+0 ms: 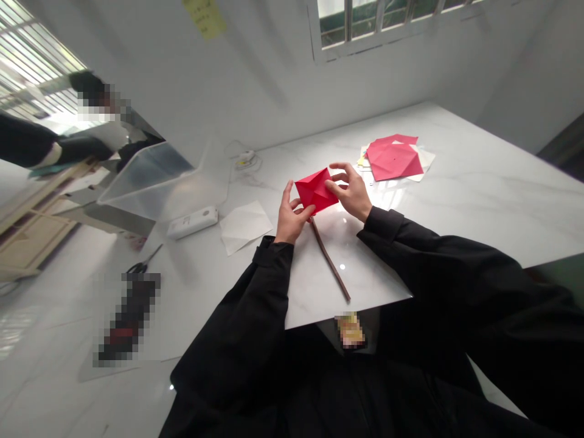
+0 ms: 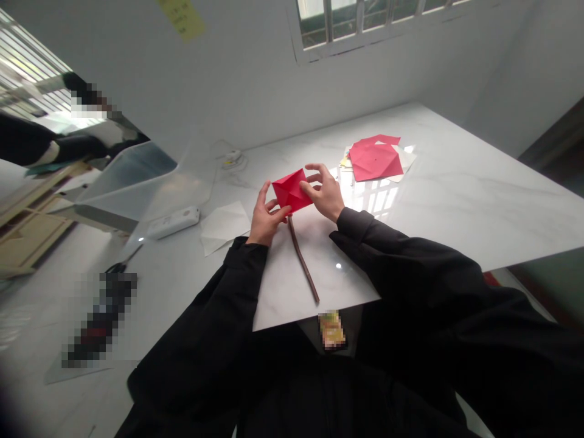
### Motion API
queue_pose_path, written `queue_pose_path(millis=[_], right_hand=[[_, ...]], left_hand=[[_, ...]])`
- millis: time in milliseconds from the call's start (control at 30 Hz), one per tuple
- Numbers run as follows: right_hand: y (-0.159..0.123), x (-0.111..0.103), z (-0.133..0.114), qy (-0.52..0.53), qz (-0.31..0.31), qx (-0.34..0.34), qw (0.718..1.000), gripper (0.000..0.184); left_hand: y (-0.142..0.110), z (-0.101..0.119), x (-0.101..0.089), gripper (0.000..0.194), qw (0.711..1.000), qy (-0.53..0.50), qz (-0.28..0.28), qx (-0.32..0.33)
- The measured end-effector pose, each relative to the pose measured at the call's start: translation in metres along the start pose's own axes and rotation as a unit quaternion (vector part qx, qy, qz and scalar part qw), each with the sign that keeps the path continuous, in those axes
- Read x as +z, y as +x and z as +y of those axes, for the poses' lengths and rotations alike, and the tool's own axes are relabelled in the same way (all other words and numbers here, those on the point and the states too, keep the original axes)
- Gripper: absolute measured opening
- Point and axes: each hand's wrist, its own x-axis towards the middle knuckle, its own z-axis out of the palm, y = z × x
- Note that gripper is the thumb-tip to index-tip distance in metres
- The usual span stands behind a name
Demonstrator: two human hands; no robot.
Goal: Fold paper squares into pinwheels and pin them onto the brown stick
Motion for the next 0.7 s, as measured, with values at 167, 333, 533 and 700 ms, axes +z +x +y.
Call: queue_pose_path(millis=[167, 333, 533, 700], right_hand=[[-0.009, 0.005, -0.002, -0.085, -0.095, -0.065, 0.990, 0.108], [-0.010, 0.005, -0.002, -0.145, -0.078, -0.049, 0.985, 0.076], [-0.006, 0.001, -0.006, -0.107, -0.037, 0.001, 0.994, 0.044], [0.001, 0.002, -0.001, 0.005, 0.024, 0.067, 0.997, 0.023]], left_hand=[[0.010, -0.007, -0.001, 0.064, 0.997, -0.033, 0.061, 0.019], [0.013, -0.008, 0.000, 0.024, 0.997, -0.043, 0.071, -0.003], [0.011, -0.004, 0.001, 0.022, 0.998, -0.040, 0.052, -0.012], [0.014, -0.008, -0.004, 0.049, 0.997, -0.023, 0.066, 0.015]])
